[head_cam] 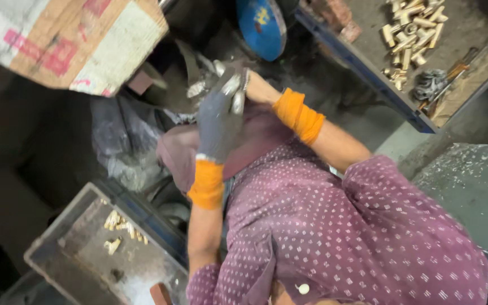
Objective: The person sits on the floor and repeatedly picks up small brass-colored metal fittings from a pile. They rub each fitting by hand against a rotating grinding wheel to smooth or polish the surface, then place the finished piece into a nearby metal tray.
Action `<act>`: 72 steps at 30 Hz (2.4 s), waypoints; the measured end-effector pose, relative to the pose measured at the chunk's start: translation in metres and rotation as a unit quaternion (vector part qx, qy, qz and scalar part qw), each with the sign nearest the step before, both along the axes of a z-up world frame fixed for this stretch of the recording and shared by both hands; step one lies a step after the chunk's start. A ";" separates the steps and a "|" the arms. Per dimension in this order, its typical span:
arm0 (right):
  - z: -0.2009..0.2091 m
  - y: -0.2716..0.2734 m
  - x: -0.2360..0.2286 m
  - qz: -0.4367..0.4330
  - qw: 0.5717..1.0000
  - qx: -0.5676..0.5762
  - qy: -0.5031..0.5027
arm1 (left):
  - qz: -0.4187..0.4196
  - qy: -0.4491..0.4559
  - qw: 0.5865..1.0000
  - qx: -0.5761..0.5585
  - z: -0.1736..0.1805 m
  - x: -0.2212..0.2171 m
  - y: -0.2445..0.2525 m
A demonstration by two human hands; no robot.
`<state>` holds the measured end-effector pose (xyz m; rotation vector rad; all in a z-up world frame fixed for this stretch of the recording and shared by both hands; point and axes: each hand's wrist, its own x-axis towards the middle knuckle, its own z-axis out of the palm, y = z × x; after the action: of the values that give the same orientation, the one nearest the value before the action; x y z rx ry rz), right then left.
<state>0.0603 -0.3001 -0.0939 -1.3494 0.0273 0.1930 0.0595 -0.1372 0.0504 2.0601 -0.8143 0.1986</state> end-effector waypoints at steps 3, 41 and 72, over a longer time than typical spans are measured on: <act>-0.015 -0.002 -0.004 -0.059 0.962 0.230 0.132 | 0.033 -0.011 0.996 0.084 -0.007 0.002 0.008; 0.040 0.055 0.015 -0.129 0.879 0.457 0.043 | 0.061 -0.032 0.997 0.047 -0.028 -0.008 0.021; 0.090 0.059 0.033 -0.014 0.834 0.528 -0.160 | -0.003 0.008 0.999 -0.051 -0.008 -0.030 0.025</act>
<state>0.0933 -0.2406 -0.0037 -0.2496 -0.3063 -0.0595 0.0298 -0.1118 0.0419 1.9609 -0.7841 0.2172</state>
